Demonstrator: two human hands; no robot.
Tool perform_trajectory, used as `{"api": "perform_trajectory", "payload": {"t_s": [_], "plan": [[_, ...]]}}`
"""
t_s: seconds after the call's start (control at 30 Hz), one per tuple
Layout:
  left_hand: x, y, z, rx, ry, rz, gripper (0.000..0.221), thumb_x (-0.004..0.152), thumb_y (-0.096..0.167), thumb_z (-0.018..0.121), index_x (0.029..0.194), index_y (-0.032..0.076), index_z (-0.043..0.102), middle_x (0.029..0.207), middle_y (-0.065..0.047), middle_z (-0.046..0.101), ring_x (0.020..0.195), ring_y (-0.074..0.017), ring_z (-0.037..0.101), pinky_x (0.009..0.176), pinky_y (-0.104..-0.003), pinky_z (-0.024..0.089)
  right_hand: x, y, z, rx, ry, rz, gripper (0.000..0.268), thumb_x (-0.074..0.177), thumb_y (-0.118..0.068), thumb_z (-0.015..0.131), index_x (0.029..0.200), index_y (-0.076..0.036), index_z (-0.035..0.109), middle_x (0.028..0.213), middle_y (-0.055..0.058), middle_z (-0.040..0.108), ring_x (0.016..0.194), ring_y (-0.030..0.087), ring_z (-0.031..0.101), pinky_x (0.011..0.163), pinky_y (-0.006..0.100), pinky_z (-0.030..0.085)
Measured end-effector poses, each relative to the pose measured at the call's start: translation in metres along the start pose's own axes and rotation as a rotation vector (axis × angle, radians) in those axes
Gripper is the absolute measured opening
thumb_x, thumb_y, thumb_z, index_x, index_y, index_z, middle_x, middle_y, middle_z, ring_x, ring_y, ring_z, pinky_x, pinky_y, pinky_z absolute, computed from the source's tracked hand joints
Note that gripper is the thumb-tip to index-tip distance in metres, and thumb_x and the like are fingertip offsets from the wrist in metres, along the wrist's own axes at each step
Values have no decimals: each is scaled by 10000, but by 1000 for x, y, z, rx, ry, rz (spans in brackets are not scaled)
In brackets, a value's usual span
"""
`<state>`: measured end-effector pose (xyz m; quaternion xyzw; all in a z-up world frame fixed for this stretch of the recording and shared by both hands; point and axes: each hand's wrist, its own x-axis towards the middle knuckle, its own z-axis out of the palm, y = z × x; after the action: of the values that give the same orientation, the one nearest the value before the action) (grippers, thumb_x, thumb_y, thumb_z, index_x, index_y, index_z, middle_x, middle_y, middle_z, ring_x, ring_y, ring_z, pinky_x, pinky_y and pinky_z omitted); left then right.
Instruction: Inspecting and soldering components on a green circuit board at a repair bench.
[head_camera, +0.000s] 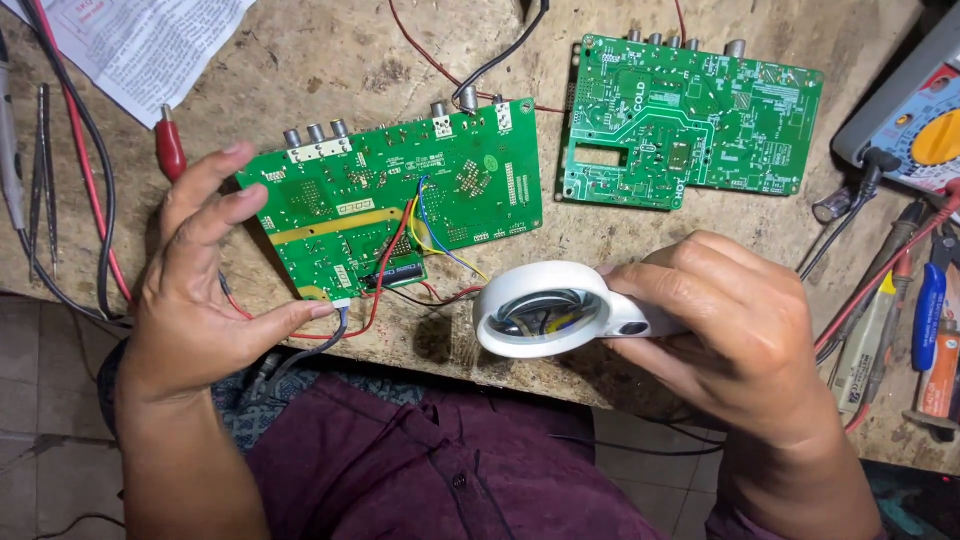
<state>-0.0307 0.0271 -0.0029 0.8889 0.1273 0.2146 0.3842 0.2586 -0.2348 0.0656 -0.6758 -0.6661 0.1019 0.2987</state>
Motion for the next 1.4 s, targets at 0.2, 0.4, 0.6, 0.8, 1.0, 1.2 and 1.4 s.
{"api": "perform_trajectory", "payload": {"t_s": [0.2, 0.4, 0.6, 0.8, 1.0, 1.2, 1.4], "plan": [[0, 0, 1, -30, 3, -7, 900, 775, 160, 922, 1500, 79, 396, 1635, -301, 342, 1600, -440, 354, 1390, -564, 282, 0, -1, 0, 5, -9, 2, 306, 937, -276, 686, 1028, 15, 661, 838, 97, 647, 664, 257, 542, 622, 368, 430], [0, -3, 0, -36, -5, 6, 904, 775, 156, 920, 1506, 92, 391, 1640, -280, 336, 1606, -434, 344, 1394, -577, 283, 2, -1, 1, 9, -7, -13, 309, 945, -272, 673, 1025, 26, 657, 831, 105, 642, 648, 263, 528, 614, 376, 420], [0, -2, 0, -14, -8, -3, 904, 767, 172, 926, 1499, 89, 402, 1637, -290, 345, 1599, -439, 355, 1380, -571, 304, 4, -2, 2, 19, -1, -18, 295, 951, -266, 665, 1018, 21, 650, 835, 100, 643, 650, 260, 531, 608, 369, 418], [-1, -1, 0, -1, 3, -10, 895, 762, 178, 929, 1486, 84, 412, 1632, -296, 357, 1593, -443, 367, 1382, -566, 302, 4, -2, 3, 22, 13, -25, 303, 945, -263, 675, 1021, 29, 655, 840, 104, 658, 638, 253, 528, 595, 368, 415], [-1, -2, 1, -18, 0, -8, 911, 760, 166, 928, 1498, 87, 401, 1640, -296, 344, 1603, -439, 350, 1379, -563, 303, 4, -3, 3, 22, 10, -24, 309, 941, -266, 681, 1024, 31, 659, 839, 105, 654, 643, 256, 533, 596, 367, 419], [0, -1, 1, -12, 1, -5, 902, 760, 167, 927, 1490, 78, 404, 1632, -304, 351, 1597, -443, 354, 1374, -562, 306, 3, -3, 2, 19, 12, -27, 305, 947, -267, 675, 1033, 25, 664, 824, 95, 642, 632, 253, 513, 583, 367, 403], [0, 0, 1, -13, 6, -8, 891, 764, 185, 917, 1486, 76, 404, 1630, -312, 353, 1597, -455, 357, 1374, -564, 301, 3, -4, 3, 27, 13, -15, 291, 948, -264, 675, 1031, 15, 663, 826, 90, 643, 633, 254, 510, 592, 367, 398]]}}
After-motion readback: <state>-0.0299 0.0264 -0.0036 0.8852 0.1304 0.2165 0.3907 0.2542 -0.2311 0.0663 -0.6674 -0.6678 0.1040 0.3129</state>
